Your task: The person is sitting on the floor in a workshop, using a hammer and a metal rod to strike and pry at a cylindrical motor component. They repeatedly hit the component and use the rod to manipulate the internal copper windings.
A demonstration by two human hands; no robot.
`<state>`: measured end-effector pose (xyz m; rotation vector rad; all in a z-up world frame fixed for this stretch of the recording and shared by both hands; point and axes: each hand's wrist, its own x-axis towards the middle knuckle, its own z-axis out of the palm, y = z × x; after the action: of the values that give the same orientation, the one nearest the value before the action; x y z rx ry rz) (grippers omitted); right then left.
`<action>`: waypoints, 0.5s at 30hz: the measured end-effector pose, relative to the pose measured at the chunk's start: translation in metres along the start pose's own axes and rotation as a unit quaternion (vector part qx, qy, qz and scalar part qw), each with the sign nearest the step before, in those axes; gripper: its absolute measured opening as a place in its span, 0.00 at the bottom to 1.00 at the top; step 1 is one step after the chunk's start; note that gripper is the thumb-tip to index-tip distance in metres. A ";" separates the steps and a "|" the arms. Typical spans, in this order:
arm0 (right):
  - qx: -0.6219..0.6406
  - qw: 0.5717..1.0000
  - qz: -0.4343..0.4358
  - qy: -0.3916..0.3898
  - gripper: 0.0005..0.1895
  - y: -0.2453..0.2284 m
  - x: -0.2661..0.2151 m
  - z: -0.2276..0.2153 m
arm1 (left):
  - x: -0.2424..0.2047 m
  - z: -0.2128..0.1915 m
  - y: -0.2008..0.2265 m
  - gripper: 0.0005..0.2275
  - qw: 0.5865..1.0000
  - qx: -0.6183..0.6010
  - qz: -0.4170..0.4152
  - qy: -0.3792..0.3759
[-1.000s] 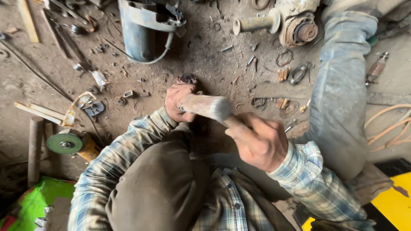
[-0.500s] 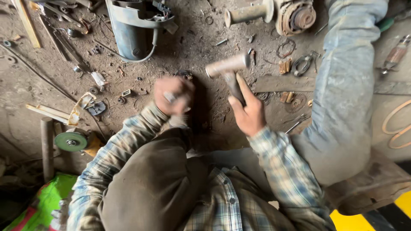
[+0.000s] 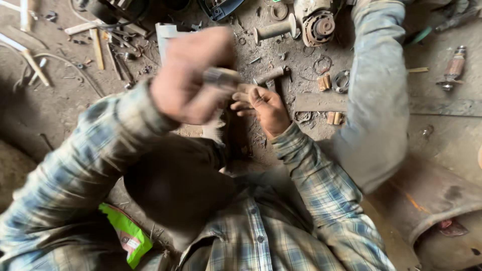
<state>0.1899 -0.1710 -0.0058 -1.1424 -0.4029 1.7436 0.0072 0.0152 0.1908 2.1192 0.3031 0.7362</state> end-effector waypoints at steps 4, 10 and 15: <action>0.190 0.941 -0.232 -0.157 0.14 -0.043 -0.047 0.035 | 0.035 0.063 0.050 0.09 0.972 0.138 0.142 -0.128; 0.404 0.892 -0.173 -0.103 0.18 -0.087 -0.087 0.005 | 0.026 0.113 0.062 0.21 0.916 0.234 0.132 -0.297; 0.404 0.877 -0.197 0.171 0.26 -0.086 -0.086 -0.015 | 0.000 0.111 -0.008 0.31 0.918 0.242 -0.078 -0.304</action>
<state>0.2567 -0.2075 0.0903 -0.6575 0.2916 1.1182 0.0748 -0.0518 0.1328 2.6219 0.3265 -0.1366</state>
